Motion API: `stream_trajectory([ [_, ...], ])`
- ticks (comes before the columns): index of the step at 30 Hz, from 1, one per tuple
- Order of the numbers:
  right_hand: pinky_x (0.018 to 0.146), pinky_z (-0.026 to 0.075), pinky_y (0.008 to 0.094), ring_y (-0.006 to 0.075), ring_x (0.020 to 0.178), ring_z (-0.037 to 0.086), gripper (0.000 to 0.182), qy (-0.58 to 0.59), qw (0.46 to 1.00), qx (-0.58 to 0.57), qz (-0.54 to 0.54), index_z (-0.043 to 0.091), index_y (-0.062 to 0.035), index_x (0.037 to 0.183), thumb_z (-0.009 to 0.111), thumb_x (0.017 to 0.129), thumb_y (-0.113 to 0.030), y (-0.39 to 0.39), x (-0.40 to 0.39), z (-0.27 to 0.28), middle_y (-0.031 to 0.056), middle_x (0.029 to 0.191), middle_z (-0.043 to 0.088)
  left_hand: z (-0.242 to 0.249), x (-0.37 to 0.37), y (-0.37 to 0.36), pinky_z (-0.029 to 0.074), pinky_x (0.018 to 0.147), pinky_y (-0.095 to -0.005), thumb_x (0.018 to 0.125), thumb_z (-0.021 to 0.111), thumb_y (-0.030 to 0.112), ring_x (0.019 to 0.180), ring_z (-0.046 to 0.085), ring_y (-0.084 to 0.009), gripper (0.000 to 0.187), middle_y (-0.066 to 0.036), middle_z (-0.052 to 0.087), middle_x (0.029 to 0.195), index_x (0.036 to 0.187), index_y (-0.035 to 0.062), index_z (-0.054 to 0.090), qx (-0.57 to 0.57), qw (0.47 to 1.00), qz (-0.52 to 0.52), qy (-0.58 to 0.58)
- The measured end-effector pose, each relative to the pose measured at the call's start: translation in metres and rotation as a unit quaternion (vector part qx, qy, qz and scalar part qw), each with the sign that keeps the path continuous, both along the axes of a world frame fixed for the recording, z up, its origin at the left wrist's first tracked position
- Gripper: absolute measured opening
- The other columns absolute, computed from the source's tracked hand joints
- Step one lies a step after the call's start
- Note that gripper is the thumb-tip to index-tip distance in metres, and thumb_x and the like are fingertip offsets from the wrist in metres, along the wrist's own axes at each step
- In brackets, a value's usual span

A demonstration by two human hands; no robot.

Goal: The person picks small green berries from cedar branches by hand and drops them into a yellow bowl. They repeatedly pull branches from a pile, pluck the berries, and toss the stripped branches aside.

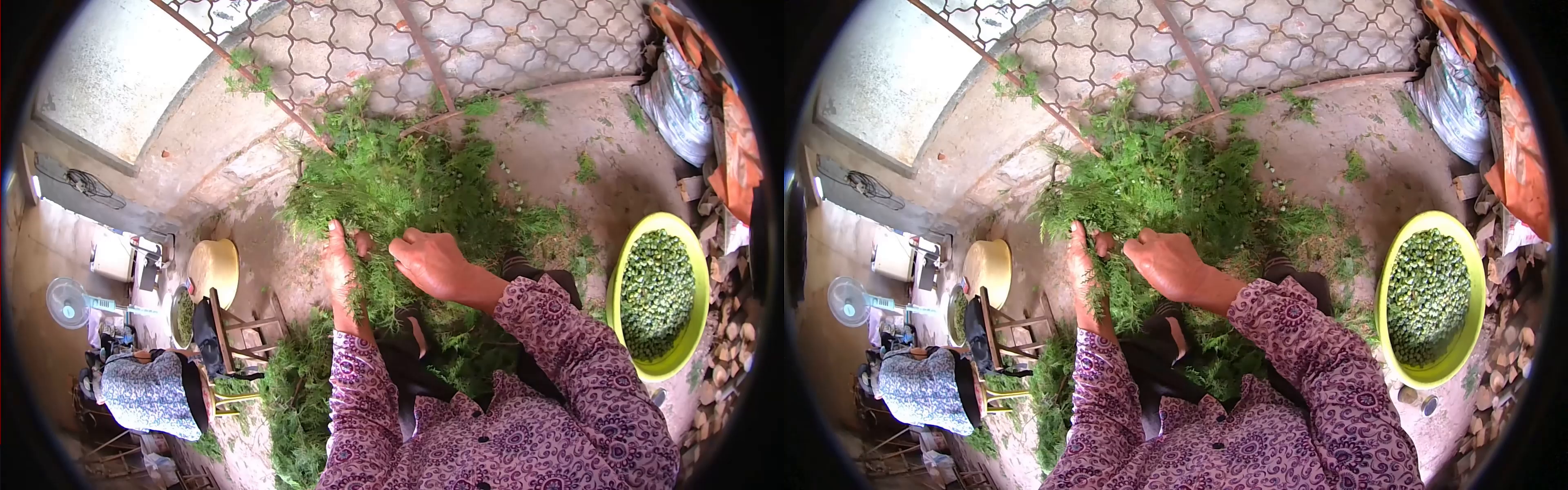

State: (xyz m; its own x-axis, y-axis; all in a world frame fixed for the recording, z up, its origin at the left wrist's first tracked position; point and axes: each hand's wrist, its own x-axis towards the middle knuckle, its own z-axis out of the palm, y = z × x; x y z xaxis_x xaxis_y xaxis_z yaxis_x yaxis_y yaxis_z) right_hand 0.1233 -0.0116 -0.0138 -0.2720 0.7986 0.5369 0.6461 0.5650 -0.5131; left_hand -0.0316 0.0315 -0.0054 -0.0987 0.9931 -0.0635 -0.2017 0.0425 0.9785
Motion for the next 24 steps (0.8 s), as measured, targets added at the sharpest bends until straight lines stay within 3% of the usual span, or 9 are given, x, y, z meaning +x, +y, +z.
stream_trajectory([
  [6,0.046,0.044,0.0381,0.0280,0.054,0.055,0.009,0.009,0.999,0.012,0.043,0.051,-0.0059,0.075,0.057,0.071,-0.010,-0.004,-0.001,0.005,0.0108,0.065,0.051,0.006,0.003,-0.003,0.029,0.051,-0.0263,0.085,0.046,0.044,0.050,0.035,-0.0135,0.041,-0.001,0.038,0.050,0.073,0.0049,0.045,0.015,0.999,0.001,-0.049],
  [9,0.046,0.042,0.0382,0.0287,0.053,0.054,0.007,0.055,0.995,0.029,0.073,0.052,-0.0057,0.071,0.058,0.069,-0.009,-0.001,-0.003,0.000,0.0118,0.064,0.052,0.005,-0.001,-0.003,0.027,0.049,-0.0255,0.085,0.042,0.050,0.052,0.037,-0.0120,0.049,-0.001,0.041,0.053,0.060,0.0081,0.044,0.023,1.000,0.008,-0.002],
  [11,0.044,0.039,0.0341,0.0218,0.048,0.052,0.006,0.205,0.971,0.006,0.124,0.053,-0.0042,0.069,0.058,0.069,-0.007,0.000,-0.005,-0.002,0.0090,0.059,0.052,-0.003,-0.010,0.001,0.028,0.050,-0.0258,0.084,0.043,0.050,0.050,0.037,-0.0128,0.048,-0.002,0.041,0.052,0.061,0.0080,0.044,0.014,1.000,-0.001,-0.025],
  [12,0.044,0.039,0.0341,0.0218,0.048,0.052,0.006,0.204,0.971,0.006,0.125,0.053,-0.0042,0.069,0.058,0.069,-0.007,0.001,-0.002,0.000,0.0090,0.059,0.052,-0.007,-0.015,0.003,0.028,0.050,-0.0258,0.084,0.043,0.050,0.050,0.037,-0.0128,0.048,-0.002,0.041,0.052,0.061,0.0080,0.044,0.014,1.000,0.000,-0.026],
  [14,0.042,0.036,0.0288,0.0126,0.045,0.045,0.008,0.322,0.909,-0.197,0.178,0.053,-0.0028,0.066,0.055,0.073,-0.007,0.001,0.010,0.013,0.0040,0.056,0.050,-0.008,-0.022,0.004,0.028,0.051,-0.0262,0.083,0.045,0.050,0.049,0.037,-0.0140,0.047,-0.002,0.039,0.051,0.062,0.0077,0.044,0.004,0.994,-0.001,-0.107],
  [15,0.041,0.032,0.0243,0.0071,0.046,0.039,0.007,0.387,0.826,-0.372,0.174,0.054,-0.0022,0.073,0.052,0.076,-0.008,0.000,0.020,0.026,-0.0008,0.054,0.044,-0.004,-0.021,0.000,0.029,0.052,-0.0265,0.083,0.046,0.049,0.048,0.036,-0.0148,0.047,-0.001,0.037,0.050,0.060,0.0079,0.043,0.039,0.993,-0.017,-0.106],
  [16,0.039,0.028,0.0204,0.0066,0.047,0.040,0.007,0.462,0.743,-0.439,0.206,0.051,-0.0024,0.080,0.051,0.077,-0.009,0.002,0.029,0.028,-0.0013,0.055,0.043,0.003,-0.018,-0.003,0.029,0.052,-0.0265,0.083,0.046,0.049,0.048,0.036,-0.0148,0.047,-0.001,0.037,0.050,0.060,0.0079,0.043,0.038,0.994,-0.018,-0.106],
  [20,0.034,0.026,0.0169,0.0065,0.044,0.042,0.004,0.640,0.586,-0.430,0.250,0.048,-0.0059,0.080,0.051,0.081,-0.009,0.019,0.044,0.031,0.0045,0.066,0.051,0.005,-0.016,-0.011,0.027,0.052,-0.0257,0.086,0.045,0.043,0.049,0.034,-0.0108,0.035,0.003,0.032,0.047,0.069,0.0123,0.046,0.054,0.993,-0.050,-0.089],
  [24,0.035,0.026,0.0183,0.0061,0.045,0.041,0.006,0.675,0.589,-0.382,0.226,0.053,-0.0054,0.080,0.052,0.083,-0.011,0.031,0.054,0.022,0.0027,0.066,0.050,0.002,-0.018,-0.013,0.028,0.052,-0.0265,0.088,0.041,0.042,0.048,0.035,-0.0123,0.037,-0.001,0.038,0.048,0.074,0.0087,0.047,0.058,0.968,-0.162,-0.182],
])
